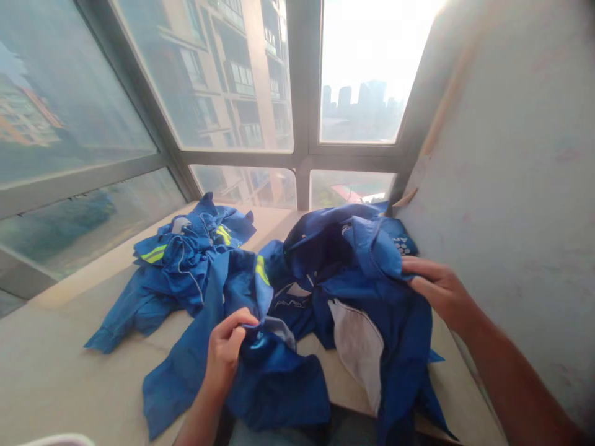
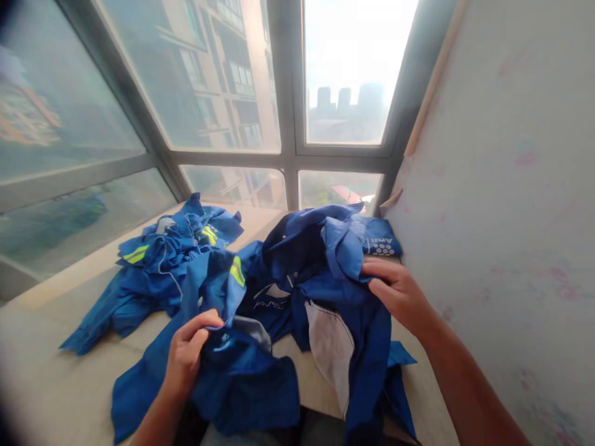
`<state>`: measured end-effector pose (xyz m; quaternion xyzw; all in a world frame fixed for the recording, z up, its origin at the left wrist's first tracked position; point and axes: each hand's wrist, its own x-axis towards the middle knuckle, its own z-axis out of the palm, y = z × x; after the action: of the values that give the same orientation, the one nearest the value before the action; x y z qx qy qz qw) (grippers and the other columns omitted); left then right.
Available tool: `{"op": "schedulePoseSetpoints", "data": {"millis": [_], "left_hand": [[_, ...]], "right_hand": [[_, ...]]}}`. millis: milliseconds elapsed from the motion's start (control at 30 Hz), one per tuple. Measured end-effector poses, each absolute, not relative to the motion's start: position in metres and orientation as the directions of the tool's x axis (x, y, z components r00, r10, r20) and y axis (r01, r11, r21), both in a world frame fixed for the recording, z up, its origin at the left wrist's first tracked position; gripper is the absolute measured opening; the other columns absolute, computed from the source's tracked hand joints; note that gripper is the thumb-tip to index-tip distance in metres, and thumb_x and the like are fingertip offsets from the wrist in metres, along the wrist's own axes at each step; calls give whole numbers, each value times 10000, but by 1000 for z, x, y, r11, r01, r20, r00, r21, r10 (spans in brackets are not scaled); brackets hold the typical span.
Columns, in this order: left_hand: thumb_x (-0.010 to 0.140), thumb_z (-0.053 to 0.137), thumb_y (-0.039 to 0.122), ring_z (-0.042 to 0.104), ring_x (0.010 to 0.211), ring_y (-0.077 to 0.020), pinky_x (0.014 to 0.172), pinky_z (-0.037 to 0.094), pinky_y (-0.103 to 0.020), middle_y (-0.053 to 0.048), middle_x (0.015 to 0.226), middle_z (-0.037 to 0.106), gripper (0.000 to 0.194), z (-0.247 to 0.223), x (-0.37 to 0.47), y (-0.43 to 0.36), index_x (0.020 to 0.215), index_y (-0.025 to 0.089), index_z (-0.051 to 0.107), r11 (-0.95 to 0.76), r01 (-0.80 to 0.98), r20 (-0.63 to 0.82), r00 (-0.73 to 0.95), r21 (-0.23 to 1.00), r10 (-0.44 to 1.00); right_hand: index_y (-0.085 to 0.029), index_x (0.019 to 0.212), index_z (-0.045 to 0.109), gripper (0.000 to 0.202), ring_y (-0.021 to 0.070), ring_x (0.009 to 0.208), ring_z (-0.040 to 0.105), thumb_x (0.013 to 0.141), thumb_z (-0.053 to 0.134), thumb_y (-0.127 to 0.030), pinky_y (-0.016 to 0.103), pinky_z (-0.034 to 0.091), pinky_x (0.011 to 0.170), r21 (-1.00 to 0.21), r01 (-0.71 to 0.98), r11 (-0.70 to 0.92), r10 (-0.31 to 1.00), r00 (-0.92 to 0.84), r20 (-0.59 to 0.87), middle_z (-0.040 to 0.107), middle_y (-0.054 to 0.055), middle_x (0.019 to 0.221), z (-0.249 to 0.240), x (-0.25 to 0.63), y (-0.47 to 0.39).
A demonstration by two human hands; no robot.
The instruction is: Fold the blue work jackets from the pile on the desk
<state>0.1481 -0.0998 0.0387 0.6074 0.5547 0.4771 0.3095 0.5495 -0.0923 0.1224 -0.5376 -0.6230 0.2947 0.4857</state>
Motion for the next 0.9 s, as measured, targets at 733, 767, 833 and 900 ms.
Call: {"op": "schedulePoseSetpoints", "data": {"millis": [733,767,833,900], "left_hand": [[827,630,324,627,1032,-335,830,495,-427,-178,1126,617,320,-1,259,-28,1094,148,607,-147,975,-33,155,165,987],[827,618,307,640,996,-329,805,497,-420,-174,1097,630,280,-4,255,-25,1059,151,616,-139,970,-65,155,200,986],[840,594,324,659,911,-293,755,496,-383,-141,1014,662,226,-6,239,-22,1000,169,630,-126,953,-100,159,276,982],[860,568,366,660,858,-243,736,488,-333,-89,938,684,209,0,218,-19,955,195,640,-146,934,-102,188,325,977]], "right_hand": [[-174,1196,611,430,217,957,649,929,599,-510,377,533,825,-656,745,122,987,-160,1,667,83,1117,41,435,-37],[-174,1209,607,396,213,979,643,938,601,-462,396,536,855,-667,734,131,986,-163,14,653,79,1143,38,436,-35],[-187,1226,620,331,219,1022,632,919,608,-310,400,519,915,-686,712,147,986,-160,45,654,76,1152,35,448,-30],[-198,1222,648,407,222,1023,632,826,567,-153,365,503,930,-735,658,164,986,-127,107,681,71,1120,39,472,-25]]}}
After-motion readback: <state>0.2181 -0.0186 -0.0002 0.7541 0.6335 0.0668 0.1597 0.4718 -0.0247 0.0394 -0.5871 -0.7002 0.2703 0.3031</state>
